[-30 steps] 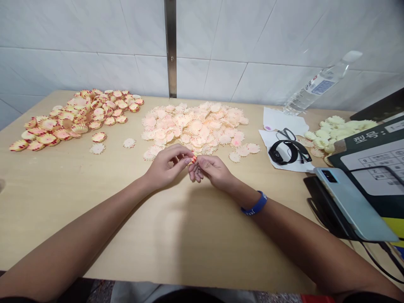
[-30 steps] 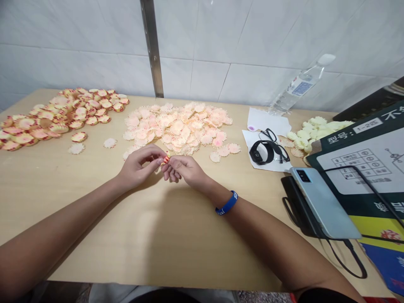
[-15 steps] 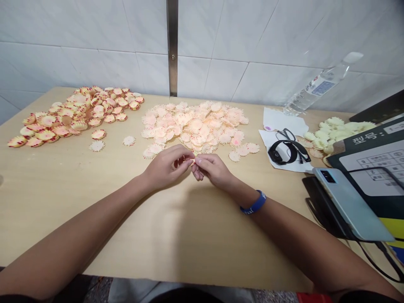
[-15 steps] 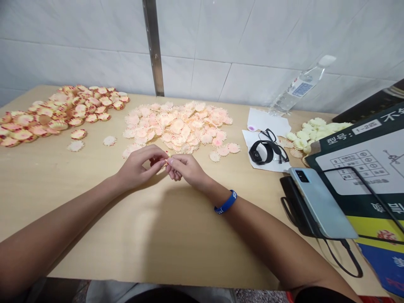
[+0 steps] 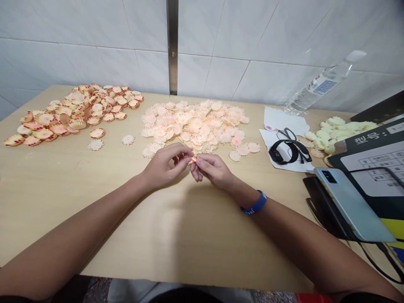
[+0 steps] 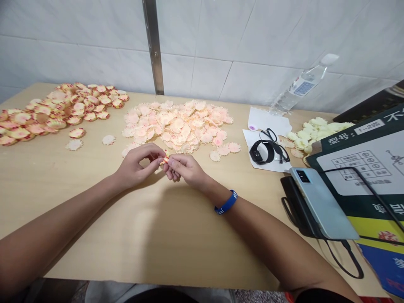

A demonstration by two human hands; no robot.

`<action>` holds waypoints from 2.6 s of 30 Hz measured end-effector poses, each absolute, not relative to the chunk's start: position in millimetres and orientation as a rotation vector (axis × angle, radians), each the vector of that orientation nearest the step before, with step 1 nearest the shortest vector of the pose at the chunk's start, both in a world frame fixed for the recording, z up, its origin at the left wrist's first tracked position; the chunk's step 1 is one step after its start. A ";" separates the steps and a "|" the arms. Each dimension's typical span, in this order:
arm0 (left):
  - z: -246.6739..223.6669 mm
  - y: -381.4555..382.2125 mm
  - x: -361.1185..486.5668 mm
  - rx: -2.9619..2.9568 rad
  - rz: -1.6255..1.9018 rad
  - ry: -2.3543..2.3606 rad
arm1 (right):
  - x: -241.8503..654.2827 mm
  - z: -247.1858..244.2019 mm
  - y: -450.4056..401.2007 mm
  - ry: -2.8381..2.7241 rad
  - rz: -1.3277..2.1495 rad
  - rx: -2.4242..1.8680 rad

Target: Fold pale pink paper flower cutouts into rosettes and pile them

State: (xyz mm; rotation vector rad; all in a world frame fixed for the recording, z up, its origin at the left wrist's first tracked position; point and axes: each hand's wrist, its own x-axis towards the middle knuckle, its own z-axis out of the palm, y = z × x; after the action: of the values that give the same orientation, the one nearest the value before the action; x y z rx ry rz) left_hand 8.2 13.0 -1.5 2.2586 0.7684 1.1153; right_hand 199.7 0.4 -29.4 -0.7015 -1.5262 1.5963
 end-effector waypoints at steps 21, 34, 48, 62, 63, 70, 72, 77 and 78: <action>-0.9 14.5 6.2 2.272 1.117 0.770 | 199.4 -30.4 0.3 -1.507 1.582 -0.721; -1.1 15.6 7.2 2.251 1.147 0.735 | 200.4 -32.8 0.9 -1.490 1.600 -0.701; -0.3 13.1 8.5 2.258 1.132 0.746 | 200.1 -31.6 0.9 -1.495 1.601 -0.702; -0.4 10.2 9.3 2.302 1.104 0.803 | 195.6 -27.6 -0.2 -1.594 1.425 -0.825; -0.1 10.0 9.6 2.260 1.103 0.822 | 195.7 -27.6 -0.1 -1.591 1.429 -0.828; 0.0 9.2 13.8 1.799 1.081 0.892 | 196.5 -29.8 1.8 -1.521 1.459 -0.812; -0.7 10.6 15.1 1.695 1.069 0.889 | 196.6 -31.0 2.8 -1.500 1.464 -0.797; -2.4 15.1 14.7 1.592 1.073 0.888 | 195.8 -32.6 3.5 -1.477 1.482 -0.783; -2.5 15.9 14.3 1.584 1.074 0.899 | 195.6 -32.8 3.4 -1.475 1.487 -0.783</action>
State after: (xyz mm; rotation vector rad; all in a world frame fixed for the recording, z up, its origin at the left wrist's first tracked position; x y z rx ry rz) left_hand 14.3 15.9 -2.5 1.5838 0.8992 1.0742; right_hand 195.6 3.4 -32.8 -0.7829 -1.4749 1.4873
